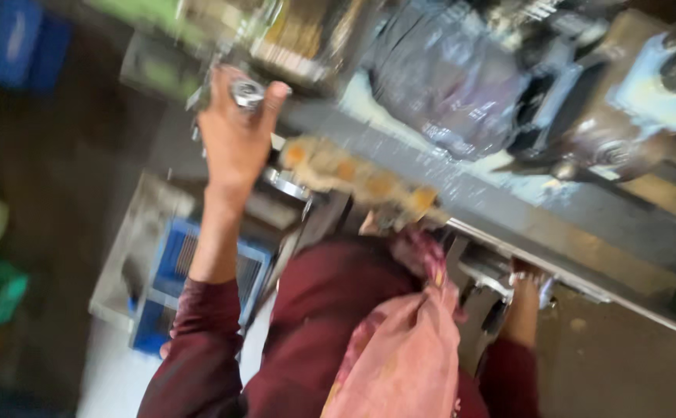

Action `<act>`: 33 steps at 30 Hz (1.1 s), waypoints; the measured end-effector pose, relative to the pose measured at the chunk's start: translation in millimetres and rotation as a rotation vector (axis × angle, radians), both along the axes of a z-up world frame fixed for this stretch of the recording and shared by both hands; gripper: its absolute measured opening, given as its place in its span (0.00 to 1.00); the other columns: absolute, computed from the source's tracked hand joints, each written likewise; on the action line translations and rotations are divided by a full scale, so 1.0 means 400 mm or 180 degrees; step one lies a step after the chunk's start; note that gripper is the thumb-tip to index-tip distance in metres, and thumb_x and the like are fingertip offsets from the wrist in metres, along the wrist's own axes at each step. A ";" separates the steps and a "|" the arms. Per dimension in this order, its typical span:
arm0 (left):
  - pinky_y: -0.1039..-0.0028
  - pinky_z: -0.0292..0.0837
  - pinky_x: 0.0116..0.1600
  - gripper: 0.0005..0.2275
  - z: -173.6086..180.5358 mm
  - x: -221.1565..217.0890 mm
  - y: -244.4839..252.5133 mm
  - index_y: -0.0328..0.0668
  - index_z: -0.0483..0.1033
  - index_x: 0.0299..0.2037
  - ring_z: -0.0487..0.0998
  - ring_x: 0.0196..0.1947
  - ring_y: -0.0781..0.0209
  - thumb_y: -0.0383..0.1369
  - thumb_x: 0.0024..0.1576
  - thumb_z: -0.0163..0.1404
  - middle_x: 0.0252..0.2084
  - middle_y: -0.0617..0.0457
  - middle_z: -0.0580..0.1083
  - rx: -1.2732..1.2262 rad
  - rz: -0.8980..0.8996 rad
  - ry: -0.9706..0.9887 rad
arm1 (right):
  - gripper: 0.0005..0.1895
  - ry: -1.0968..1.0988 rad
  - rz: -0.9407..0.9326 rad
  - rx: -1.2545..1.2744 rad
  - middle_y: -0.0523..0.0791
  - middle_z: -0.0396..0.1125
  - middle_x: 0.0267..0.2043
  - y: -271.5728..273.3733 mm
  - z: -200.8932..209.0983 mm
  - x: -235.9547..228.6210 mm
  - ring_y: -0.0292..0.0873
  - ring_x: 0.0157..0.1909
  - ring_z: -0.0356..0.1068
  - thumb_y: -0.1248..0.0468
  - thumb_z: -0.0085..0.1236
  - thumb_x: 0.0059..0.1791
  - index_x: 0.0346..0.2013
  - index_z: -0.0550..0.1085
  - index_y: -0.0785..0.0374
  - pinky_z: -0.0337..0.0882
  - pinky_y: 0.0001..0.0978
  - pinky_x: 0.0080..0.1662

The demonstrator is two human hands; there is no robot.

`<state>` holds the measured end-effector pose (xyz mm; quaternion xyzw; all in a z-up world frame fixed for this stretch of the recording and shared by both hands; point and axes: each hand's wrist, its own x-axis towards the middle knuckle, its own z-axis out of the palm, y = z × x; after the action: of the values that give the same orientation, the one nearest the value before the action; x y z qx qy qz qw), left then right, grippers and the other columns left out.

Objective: The person operates a metal lathe to machine small cylindrical metal parts. They repeatedly load a part into the chuck, engage the cutting tool, and then remove the finished part, placing it into a blue bin.

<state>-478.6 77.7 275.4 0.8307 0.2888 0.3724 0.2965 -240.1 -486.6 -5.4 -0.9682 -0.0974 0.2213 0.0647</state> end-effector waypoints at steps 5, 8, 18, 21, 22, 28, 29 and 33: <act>0.69 0.64 0.32 0.20 -0.128 -0.335 -0.029 0.34 0.69 0.28 0.65 0.26 0.60 0.41 0.62 0.64 0.23 0.49 0.68 -0.0996 0.1350 0.0500 | 0.25 0.0301 0.1066 -0.0335 0.59 0.65 0.62 0.153 -0.085 0.061 0.64 0.60 0.60 0.52 0.39 0.59 0.61 0.71 0.66 0.62 0.58 0.58; 0.71 0.66 0.29 0.14 -0.255 -0.438 -0.078 0.38 0.77 0.31 0.71 0.23 0.65 0.41 0.57 0.62 0.23 0.55 0.74 -0.1344 0.1672 0.0647 | 0.27 0.0215 0.1859 -0.0248 0.60 0.64 0.66 0.240 -0.102 -0.020 0.67 0.63 0.60 0.52 0.38 0.57 0.64 0.71 0.65 0.60 0.61 0.60; 0.66 0.74 0.32 0.16 -0.422 -0.321 -0.273 0.36 0.79 0.35 0.79 0.25 0.50 0.45 0.53 0.59 0.24 0.43 0.75 -0.1513 0.1450 -0.0245 | 0.13 0.3866 -0.0235 0.3261 0.38 0.59 0.23 0.863 0.214 -0.535 0.30 0.14 0.46 0.54 0.42 0.62 0.45 0.72 0.59 0.45 0.24 0.18; 0.63 0.73 0.34 0.15 -0.406 -0.354 -0.290 0.39 0.78 0.29 0.79 0.24 0.48 0.45 0.54 0.58 0.23 0.45 0.76 -0.1737 0.1334 -0.0199 | 0.12 0.4141 -0.0478 0.3341 0.39 0.61 0.26 0.915 0.298 -0.591 0.29 0.15 0.46 0.56 0.41 0.62 0.45 0.70 0.60 0.45 0.23 0.19; 0.62 0.72 0.34 0.14 -0.405 -0.376 -0.288 0.40 0.78 0.29 0.79 0.26 0.47 0.44 0.54 0.58 0.24 0.45 0.76 -0.1515 0.1251 -0.0202 | 0.12 0.4236 -0.0503 0.3278 0.39 0.61 0.26 0.923 0.305 -0.609 0.29 0.15 0.46 0.57 0.41 0.62 0.45 0.70 0.60 0.46 0.22 0.19; 0.60 0.71 0.39 0.10 -0.416 -0.462 -0.298 0.45 0.78 0.31 0.78 0.29 0.48 0.42 0.53 0.58 0.27 0.48 0.76 -0.0652 0.1044 -0.0284 | 0.10 0.4483 -0.0404 0.3216 0.43 0.63 0.28 0.916 0.275 -0.666 0.31 0.16 0.47 0.59 0.42 0.63 0.43 0.67 0.59 0.47 0.22 0.19; 0.60 0.71 0.39 0.10 -0.421 -0.477 -0.296 0.44 0.78 0.31 0.77 0.29 0.48 0.41 0.52 0.59 0.26 0.49 0.75 -0.0587 0.1010 -0.0268 | 0.10 0.4482 -0.0321 0.3046 0.43 0.63 0.27 0.919 0.272 -0.667 0.30 0.15 0.47 0.59 0.42 0.62 0.43 0.68 0.60 0.46 0.22 0.18; 0.62 0.70 0.41 0.09 -0.444 -0.548 -0.272 0.43 0.76 0.32 0.78 0.33 0.53 0.39 0.52 0.58 0.31 0.52 0.77 0.0430 0.0538 -0.0344 | 0.09 0.4814 0.0210 0.2296 0.42 0.63 0.27 0.938 0.285 -0.647 0.28 0.13 0.45 0.59 0.42 0.60 0.44 0.69 0.61 0.44 0.20 0.16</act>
<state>-697.7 -31.2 97.9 0.8001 0.3157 0.4589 0.2225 -499.0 -111.2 108.7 -0.4754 -0.1208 0.7680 0.4118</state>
